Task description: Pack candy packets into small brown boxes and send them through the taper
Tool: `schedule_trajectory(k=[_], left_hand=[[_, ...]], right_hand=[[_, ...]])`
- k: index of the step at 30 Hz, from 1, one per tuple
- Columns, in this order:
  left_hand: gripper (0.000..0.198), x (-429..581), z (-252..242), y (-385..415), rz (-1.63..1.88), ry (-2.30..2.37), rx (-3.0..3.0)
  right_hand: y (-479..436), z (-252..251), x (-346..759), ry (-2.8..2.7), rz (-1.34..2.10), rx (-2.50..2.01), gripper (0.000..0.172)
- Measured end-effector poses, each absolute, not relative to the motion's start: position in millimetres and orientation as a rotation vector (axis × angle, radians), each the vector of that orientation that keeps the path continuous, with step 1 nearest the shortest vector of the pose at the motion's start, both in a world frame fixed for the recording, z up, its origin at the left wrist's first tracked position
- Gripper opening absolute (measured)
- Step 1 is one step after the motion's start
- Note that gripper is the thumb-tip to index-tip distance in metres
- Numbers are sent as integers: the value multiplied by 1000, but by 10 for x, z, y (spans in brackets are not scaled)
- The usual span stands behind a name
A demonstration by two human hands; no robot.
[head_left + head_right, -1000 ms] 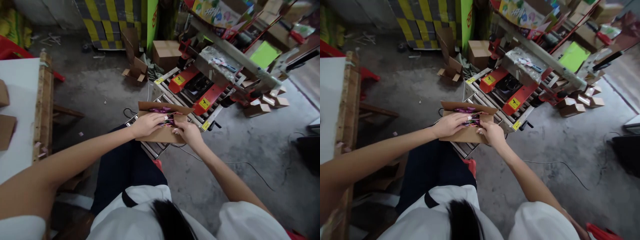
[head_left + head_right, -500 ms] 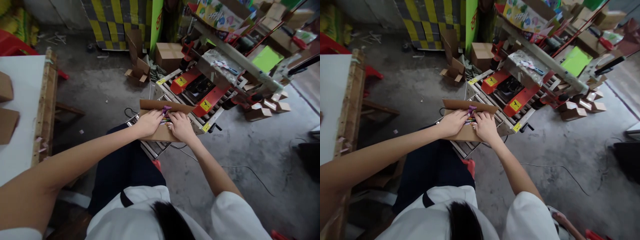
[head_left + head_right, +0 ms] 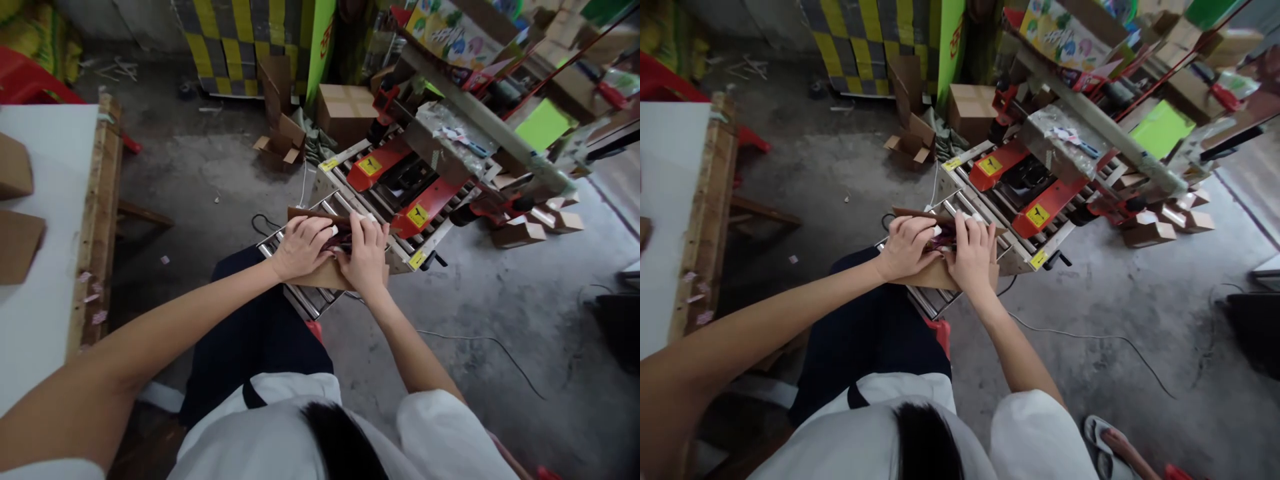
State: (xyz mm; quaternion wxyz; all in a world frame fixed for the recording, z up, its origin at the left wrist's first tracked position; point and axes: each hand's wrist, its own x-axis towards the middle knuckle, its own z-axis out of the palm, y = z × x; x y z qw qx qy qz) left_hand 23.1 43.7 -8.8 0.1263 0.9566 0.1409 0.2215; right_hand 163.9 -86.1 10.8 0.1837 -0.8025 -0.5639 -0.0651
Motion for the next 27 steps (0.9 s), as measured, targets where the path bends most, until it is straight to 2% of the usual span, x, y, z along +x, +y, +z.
schedule_trajectory(k=[4, 7, 11, 13, 15, 18, 23, 27], left_hand=[[69, 188, -121, 386, 690, 388, 2801], [86, 193, -44, 404, 556, 288, 2862], [132, 147, 144, 510, 48, 412, 2897], [146, 102, 226, 472, -205, 446, 2882], [141, 72, 278, 316, -261, 536, 2880], [121, 100, 288, -30, -85, 876, 2849], [108, 301, 214, -308, 29, 1025, 2824], [61, 430, 201, -260, -81, 1131, 2828]], right_hand=[[-1208, -59, 1566, -1698, -83, -2156, 58], [-1354, -204, 1553, -1752, -79, -2069, 50], [-1321, -232, 1696, -1797, -111, -1964, 47], [-1258, -197, 1852, -1867, -88, -1895, 47], [-1180, -174, 2033, -1942, -54, -1847, 44], [-1064, -209, 2196, -1819, -99, -1967, 42], [-1070, -382, 1723, -1300, -114, -2214, 63], [-1200, -365, 1213, -1537, 119, -2135, 82]])
